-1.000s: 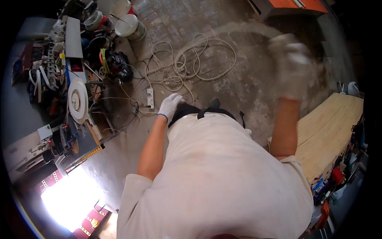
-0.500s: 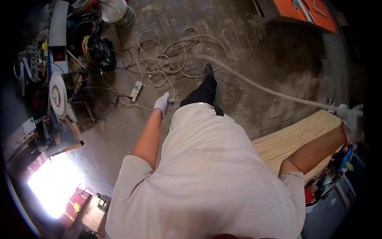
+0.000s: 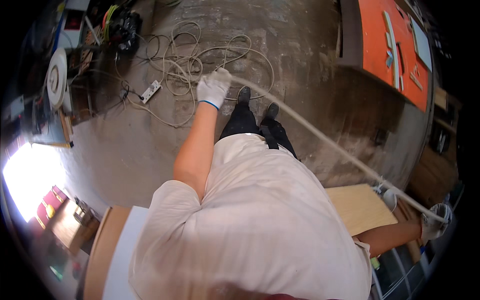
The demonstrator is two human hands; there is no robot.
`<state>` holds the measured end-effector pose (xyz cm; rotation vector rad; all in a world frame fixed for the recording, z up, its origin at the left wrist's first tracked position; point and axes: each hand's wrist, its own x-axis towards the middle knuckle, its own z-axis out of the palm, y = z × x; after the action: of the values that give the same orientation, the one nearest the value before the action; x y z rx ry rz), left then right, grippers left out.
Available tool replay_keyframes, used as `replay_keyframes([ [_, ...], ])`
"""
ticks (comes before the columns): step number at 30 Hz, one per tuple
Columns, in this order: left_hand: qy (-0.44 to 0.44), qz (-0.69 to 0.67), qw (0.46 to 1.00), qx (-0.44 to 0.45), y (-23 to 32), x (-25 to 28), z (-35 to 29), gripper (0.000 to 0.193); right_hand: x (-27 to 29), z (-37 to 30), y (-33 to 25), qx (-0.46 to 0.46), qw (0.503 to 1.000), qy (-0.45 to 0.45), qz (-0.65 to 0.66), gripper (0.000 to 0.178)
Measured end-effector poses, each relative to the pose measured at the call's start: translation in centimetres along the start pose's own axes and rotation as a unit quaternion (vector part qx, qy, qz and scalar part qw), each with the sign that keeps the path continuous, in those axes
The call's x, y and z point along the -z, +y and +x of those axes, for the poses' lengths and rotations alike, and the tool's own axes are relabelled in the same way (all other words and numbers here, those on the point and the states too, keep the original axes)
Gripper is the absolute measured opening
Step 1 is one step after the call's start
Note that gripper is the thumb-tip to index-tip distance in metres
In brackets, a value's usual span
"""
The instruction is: The person cuts a white wooden strip using a table saw and then moves to a workbench. They connect an air hose to a nail gun and proceed to attach small wooden pieces to the white strip using the nail gun.
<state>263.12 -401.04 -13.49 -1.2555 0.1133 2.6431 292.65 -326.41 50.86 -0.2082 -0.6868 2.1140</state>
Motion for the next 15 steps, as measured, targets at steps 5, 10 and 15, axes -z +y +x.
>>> replay_keyframes([
  [5, -0.162, -0.135, 0.969, -0.127, 12.8, -5.4, -3.5, 0.082, 10.1, 16.0, -3.9, 0.001, 0.990, -0.100, -0.099, 0.018],
  [10, -0.011, 0.222, 0.914, -0.339, 23.3, -14.8, -10.2, 0.052, 17.8, 26.6, -2.9, -0.107, 0.985, -0.134, -0.021, 0.009],
  [15, 0.132, 0.601, 0.754, -0.231, 14.5, -5.3, -3.5, 0.060, 12.8, 32.6, -2.2, -0.122, 0.992, -0.003, 0.035, 0.008],
])
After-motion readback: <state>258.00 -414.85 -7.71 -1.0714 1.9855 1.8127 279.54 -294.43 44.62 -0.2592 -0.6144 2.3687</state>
